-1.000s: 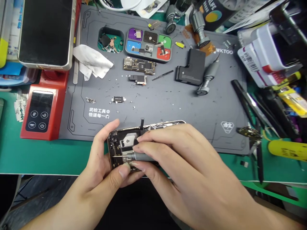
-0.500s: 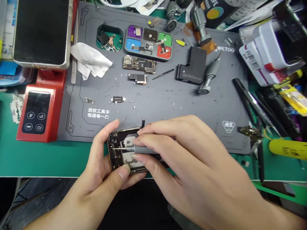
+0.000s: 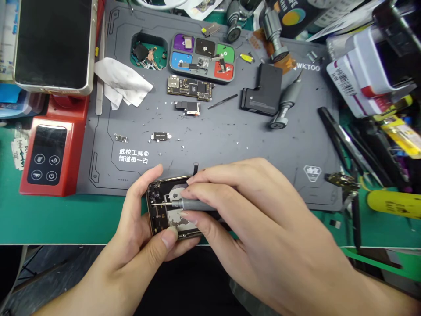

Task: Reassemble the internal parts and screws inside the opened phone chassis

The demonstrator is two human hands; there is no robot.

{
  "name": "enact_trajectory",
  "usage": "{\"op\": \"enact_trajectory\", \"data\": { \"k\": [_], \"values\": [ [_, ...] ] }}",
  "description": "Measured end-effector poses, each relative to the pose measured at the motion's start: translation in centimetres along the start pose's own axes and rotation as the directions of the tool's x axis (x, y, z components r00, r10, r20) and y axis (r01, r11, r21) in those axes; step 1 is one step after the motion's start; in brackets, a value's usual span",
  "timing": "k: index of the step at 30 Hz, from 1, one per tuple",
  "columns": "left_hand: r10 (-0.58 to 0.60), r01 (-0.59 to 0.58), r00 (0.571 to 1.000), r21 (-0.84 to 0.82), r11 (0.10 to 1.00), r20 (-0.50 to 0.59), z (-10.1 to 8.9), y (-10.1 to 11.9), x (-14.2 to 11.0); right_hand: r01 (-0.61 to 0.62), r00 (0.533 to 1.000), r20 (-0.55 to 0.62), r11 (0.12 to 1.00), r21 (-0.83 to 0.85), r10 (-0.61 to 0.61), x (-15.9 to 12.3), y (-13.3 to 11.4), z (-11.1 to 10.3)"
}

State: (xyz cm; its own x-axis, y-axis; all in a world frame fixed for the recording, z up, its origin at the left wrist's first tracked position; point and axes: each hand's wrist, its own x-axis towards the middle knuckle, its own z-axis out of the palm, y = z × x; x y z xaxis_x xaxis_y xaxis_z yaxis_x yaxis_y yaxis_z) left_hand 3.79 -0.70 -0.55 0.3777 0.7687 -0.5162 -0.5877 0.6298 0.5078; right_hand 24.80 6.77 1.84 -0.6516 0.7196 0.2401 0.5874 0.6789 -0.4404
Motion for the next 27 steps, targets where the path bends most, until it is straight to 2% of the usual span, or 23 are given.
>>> {"op": "enact_trajectory", "data": {
  "k": [12, 19, 27],
  "values": [
    [-0.018, 0.018, 1.000, 0.003, 1.000, -0.014, -0.01, 0.16, 0.11, -0.023, 0.999, 0.035, 0.998, 0.061, 0.021, 0.18, 0.25, -0.11],
    [-0.013, 0.013, 0.999, 0.012, 1.000, -0.030, -0.01, 0.26, -0.19, 0.020, 1.000, -0.012, 0.999, 0.026, -0.020, 0.24, 0.49, 0.26],
    [-0.027, 0.028, 0.999, 0.016, 0.999, -0.032, -0.10, 0.17, 0.05, 0.000, 0.998, 0.060, 0.999, 0.040, -0.002, 0.26, 0.24, -0.40]
  ]
}}
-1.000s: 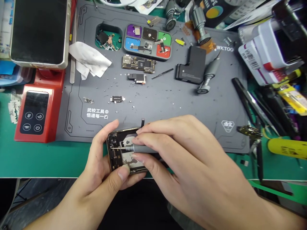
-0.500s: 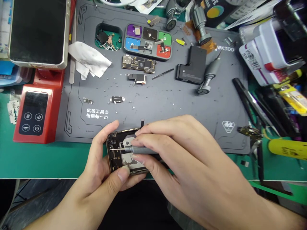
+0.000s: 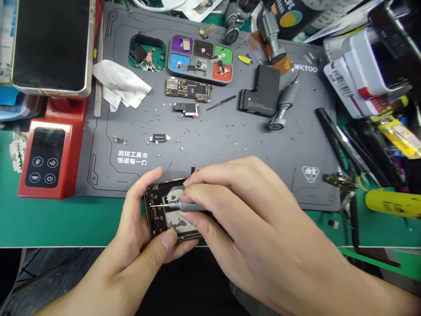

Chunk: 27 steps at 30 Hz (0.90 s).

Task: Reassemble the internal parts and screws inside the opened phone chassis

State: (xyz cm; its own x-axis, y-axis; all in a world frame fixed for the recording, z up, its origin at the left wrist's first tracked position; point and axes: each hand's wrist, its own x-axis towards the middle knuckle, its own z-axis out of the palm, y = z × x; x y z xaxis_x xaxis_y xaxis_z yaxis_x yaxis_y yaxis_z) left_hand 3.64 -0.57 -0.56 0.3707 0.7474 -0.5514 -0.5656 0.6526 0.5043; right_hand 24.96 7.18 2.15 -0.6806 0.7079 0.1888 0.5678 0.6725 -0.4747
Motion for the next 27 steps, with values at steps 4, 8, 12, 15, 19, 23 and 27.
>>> {"op": "enact_trajectory", "data": {
  "k": [4, 8, 12, 15, 19, 23, 27],
  "values": [
    [0.003, -0.003, 1.000, 0.000, 1.000, -0.019, -0.03, -0.02, -0.12, 0.001, 1.000, -0.011, 1.000, -0.014, -0.001, -0.25, 0.08, 0.22],
    [0.007, -0.007, 1.000, 0.011, 1.000, -0.005, 0.08, 0.02, -0.21, 0.003, 1.000, -0.009, 1.000, -0.009, -0.004, -0.35, 0.16, 0.51],
    [-0.006, 0.007, 0.999, 0.012, 1.000, -0.034, 0.20, 0.05, -0.13, 0.023, 1.000, -0.011, 1.000, -0.011, -0.023, -0.25, 0.17, 0.54],
    [0.004, -0.004, 1.000, -0.005, 1.000, -0.014, 0.16, -0.03, -0.08, 0.031, 0.999, -0.010, 0.999, -0.021, -0.031, -0.15, 0.10, 0.46],
    [0.010, -0.010, 1.000, 0.001, 1.000, -0.002, -0.01, -0.22, -0.09, 0.036, 0.999, -0.013, 0.999, -0.027, -0.036, -0.03, -0.03, 0.37],
    [0.016, -0.016, 1.000, -0.002, 1.000, -0.002, 0.00, -0.33, 0.13, 0.042, 0.999, -0.022, 0.998, -0.041, -0.043, 0.11, 0.00, 0.45],
    [0.032, -0.032, 0.999, -0.007, 0.999, -0.010, 0.17, -0.28, 0.36, 0.049, 0.998, -0.032, 0.998, -0.027, -0.050, 0.07, 0.19, 0.68]
  ]
}}
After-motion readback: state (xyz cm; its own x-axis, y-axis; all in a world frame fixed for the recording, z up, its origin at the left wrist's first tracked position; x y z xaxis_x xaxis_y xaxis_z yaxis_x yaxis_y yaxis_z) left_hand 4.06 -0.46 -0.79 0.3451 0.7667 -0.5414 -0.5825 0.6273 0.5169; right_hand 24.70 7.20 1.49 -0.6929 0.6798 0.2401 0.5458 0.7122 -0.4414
